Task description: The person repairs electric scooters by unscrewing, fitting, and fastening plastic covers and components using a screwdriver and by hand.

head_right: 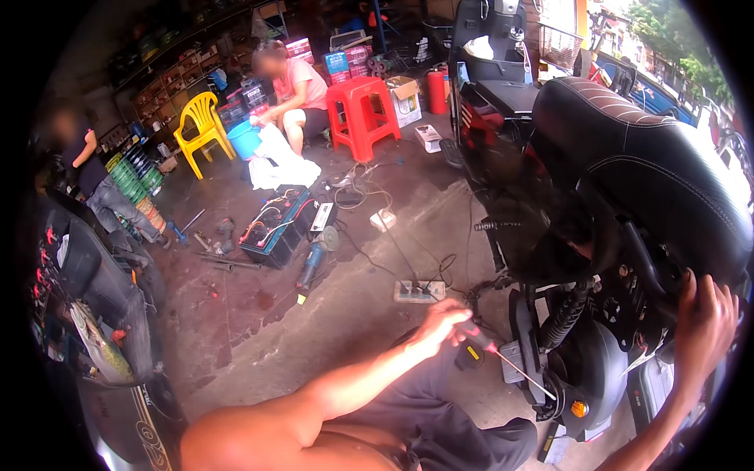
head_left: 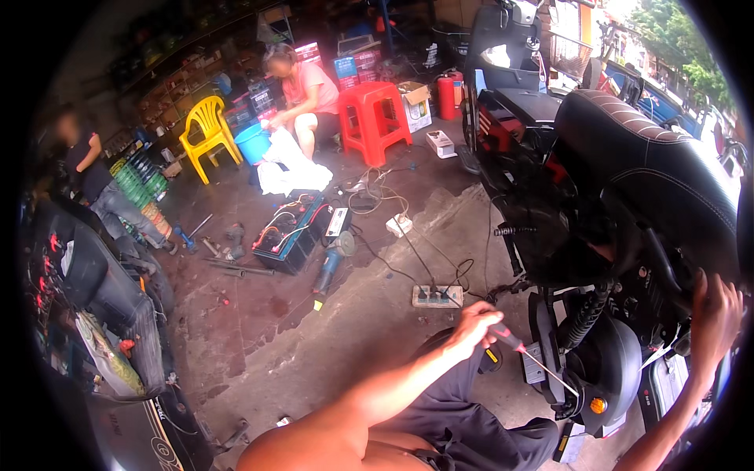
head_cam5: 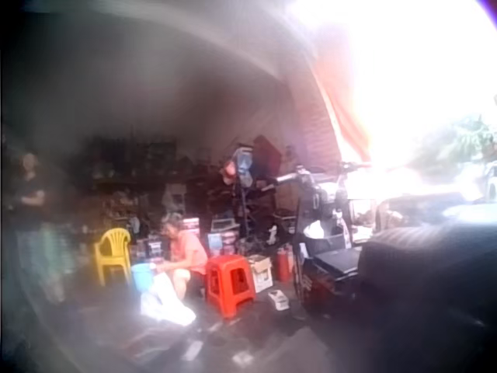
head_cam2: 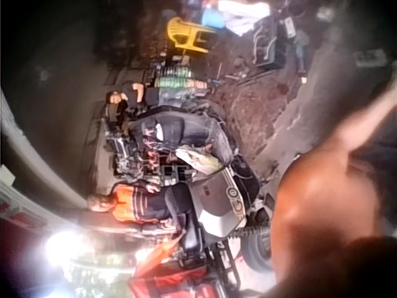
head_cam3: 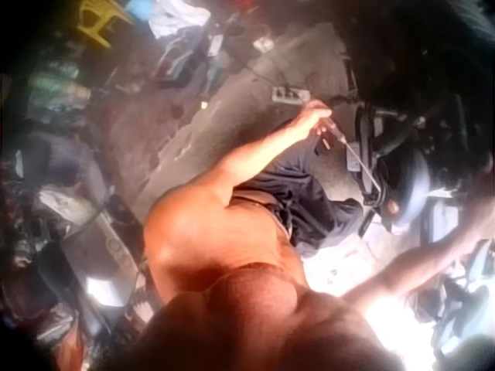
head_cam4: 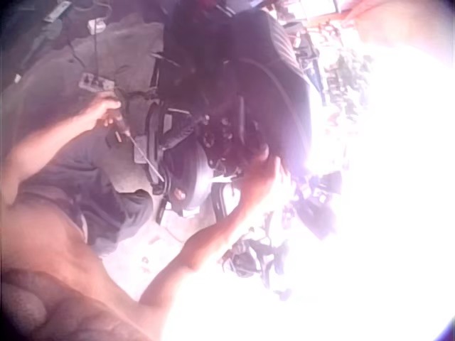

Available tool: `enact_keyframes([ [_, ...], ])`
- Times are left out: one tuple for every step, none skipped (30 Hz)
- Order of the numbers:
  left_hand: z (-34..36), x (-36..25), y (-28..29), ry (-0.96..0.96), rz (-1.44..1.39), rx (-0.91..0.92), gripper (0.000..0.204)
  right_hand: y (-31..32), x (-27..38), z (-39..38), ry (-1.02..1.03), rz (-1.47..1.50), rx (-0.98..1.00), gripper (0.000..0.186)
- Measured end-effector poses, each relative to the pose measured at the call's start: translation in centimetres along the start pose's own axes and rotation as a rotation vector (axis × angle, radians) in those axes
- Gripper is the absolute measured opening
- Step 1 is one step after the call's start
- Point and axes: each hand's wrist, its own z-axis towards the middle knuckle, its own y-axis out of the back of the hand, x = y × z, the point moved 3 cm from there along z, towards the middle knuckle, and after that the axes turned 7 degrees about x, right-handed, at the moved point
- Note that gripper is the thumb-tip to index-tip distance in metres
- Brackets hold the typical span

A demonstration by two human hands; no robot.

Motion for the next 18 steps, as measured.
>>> enact_keyframes([
  [-0.4, 1.6, 2.0, 0.083, -0.093, -0.053, 0.017, -0.1, -0.1, 0.0, 0.005, -0.001, -0.013, 0.025],
  [-0.4, 3.5, 3.8, 0.155, -0.191, -0.099, 0.021, 0.0, 0.1, 0.1, -0.01, 0.005, -0.002, 0.025],
  [-1.0, 4.4, 4.5, 0.183, -0.241, -0.135, 0.021, -0.2, 0.0, 0.1, -0.017, 0.009, 0.006, 0.025],
  [-1.4, 5.2, 5.1, 0.212, -0.291, -0.17, 0.022, -0.4, 0.1, 0.1, -0.022, 0.014, 0.016, 0.025],
  [-1.7, 5.7, 5.4, 0.213, -0.292, -0.178, 0.022, -0.7, 0.1, 0.0, -0.008, 0.026, -0.001, 0.024],
  [-1.8, 6.1, 5.6, 0.179, -0.261, -0.154, 0.022, -0.5, 0.3, 0.3, -0.001, 0.037, -0.01, 0.024],
  [-2.0, 6.2, 5.8, 0.144, -0.228, -0.132, 0.023, -0.4, 0.6, 0.5, 0.007, 0.051, -0.016, 0.024],
  [-1.9, 6.0, 5.3, 0.155, -0.23, -0.117, 0.023, 1.8, 1.2, 1.2, 0.105, -0.027, 0.008, 0.028],
  [-1.7, 5.8, 4.6, 0.177, -0.193, -0.069, 0.023, 3.1, 1.7, 1.6, 0.203, -0.103, 0.035, 0.033],
  [-1.9, 5.5, 4.5, 0.191, -0.152, -0.039, 0.023, 3.1, 1.9, 1.5, 0.203, -0.098, 0.037, 0.033],
  [-1.9, 5.5, 4.8, 0.193, -0.151, -0.043, 0.023, 3.0, 2.0, 1.6, 0.178, -0.084, 0.049, 0.033],
  [-1.8, 5.6, 5.1, 0.199, -0.147, -0.023, 0.023, 2.9, 2.0, 1.6, 0.154, -0.072, 0.061, 0.033],
  [-1.9, 5.4, 5.2, 0.204, -0.145, -0.007, 0.023, 2.7, 2.0, 1.6, 0.157, -0.067, 0.063, 0.033],
  [-2.1, 5.3, 5.3, 0.205, -0.146, -0.012, 0.023, 2.5, 2.0, 1.6, 0.153, -0.056, 0.063, 0.033],
  [-2.2, 5.2, 5.3, 0.207, -0.139, -0.005, 0.022, 2.4, 2.0, 1.6, 0.149, -0.047, 0.063, 0.033],
  [-2.1, 5.0, 5.1, 0.208, -0.132, 0.01, 0.022, 1.2, 1.0, 1.0, 0.151, -0.053, 0.062, 0.033],
  [-2.0, 5.0, 5.1, 0.206, -0.135, 0.012, 0.022, -1.3, -1.0, -0.2, 0.049, 0.052, 0.101, 0.027],
  [-1.8, 5.2, 4.9, 0.203, -0.135, 0.031, 0.022, -2.5, -1.9, -0.7, -0.002, 0.103, 0.126, 0.024],
])
